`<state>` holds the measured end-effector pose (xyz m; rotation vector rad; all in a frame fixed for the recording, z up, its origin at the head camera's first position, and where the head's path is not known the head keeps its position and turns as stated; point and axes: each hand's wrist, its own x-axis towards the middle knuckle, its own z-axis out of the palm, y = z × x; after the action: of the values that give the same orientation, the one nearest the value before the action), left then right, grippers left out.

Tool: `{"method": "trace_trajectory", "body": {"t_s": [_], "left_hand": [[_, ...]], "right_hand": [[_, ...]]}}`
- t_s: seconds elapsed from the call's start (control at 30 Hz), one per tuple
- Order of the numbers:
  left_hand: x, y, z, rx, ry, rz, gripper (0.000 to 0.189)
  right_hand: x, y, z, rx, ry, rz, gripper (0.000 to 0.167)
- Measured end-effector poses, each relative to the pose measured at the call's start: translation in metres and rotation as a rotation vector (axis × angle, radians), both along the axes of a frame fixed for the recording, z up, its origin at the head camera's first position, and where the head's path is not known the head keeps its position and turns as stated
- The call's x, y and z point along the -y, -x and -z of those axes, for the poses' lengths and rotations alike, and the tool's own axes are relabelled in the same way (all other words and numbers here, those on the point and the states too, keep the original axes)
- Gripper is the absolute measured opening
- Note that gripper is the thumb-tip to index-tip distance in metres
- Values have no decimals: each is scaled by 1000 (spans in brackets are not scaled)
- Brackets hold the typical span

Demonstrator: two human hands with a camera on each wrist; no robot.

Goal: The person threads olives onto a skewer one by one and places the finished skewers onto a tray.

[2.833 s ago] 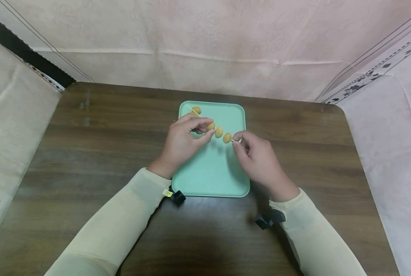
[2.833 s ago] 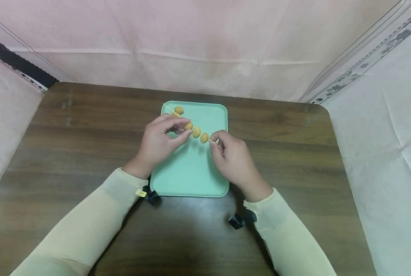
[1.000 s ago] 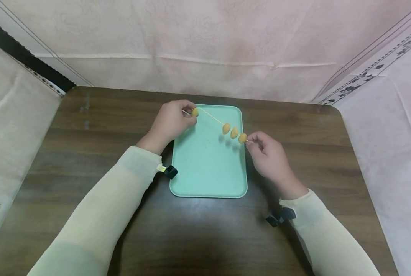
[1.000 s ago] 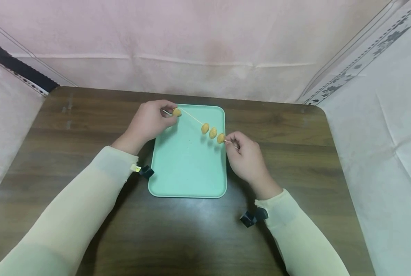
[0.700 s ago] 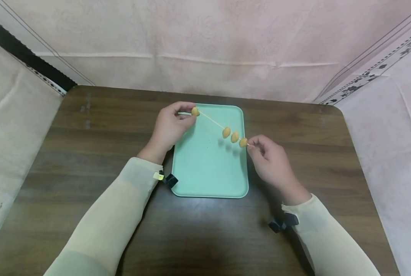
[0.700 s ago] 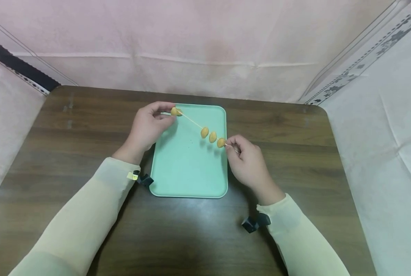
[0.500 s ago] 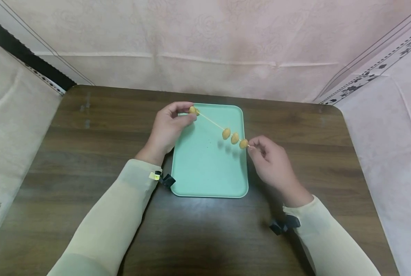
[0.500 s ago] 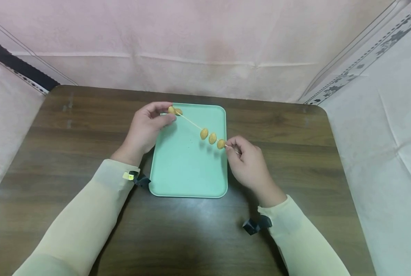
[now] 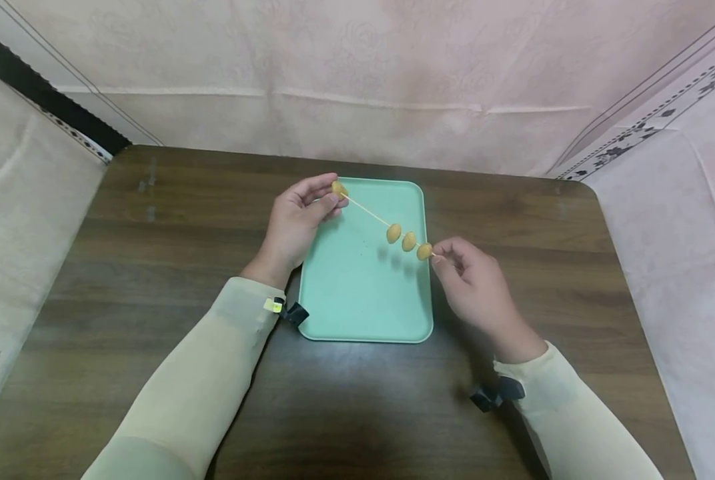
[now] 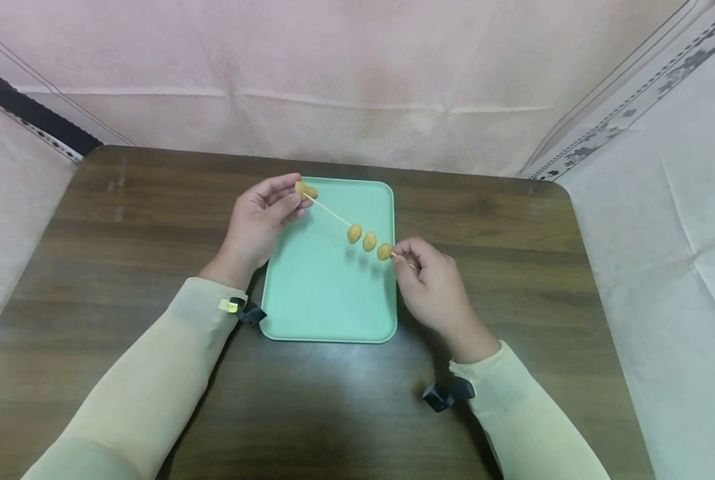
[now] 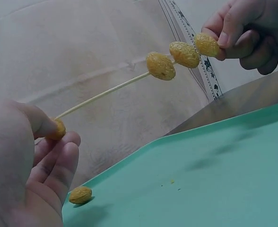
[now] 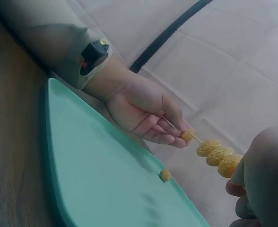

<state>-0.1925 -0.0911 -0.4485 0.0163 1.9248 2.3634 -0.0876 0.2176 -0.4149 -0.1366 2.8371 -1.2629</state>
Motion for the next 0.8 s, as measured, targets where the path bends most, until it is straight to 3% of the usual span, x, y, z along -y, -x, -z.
{"method": "trace_trajectory", "body": {"t_s": [0.4,0.8], "left_hand": [[0,-1,2,-40,-84,18,37],[2,-1,3,-48,-106,18,36]], "right_hand": [[0,1,-1,-18,-6,17,17],[1,0,0,-6,-7,13,17]]}}
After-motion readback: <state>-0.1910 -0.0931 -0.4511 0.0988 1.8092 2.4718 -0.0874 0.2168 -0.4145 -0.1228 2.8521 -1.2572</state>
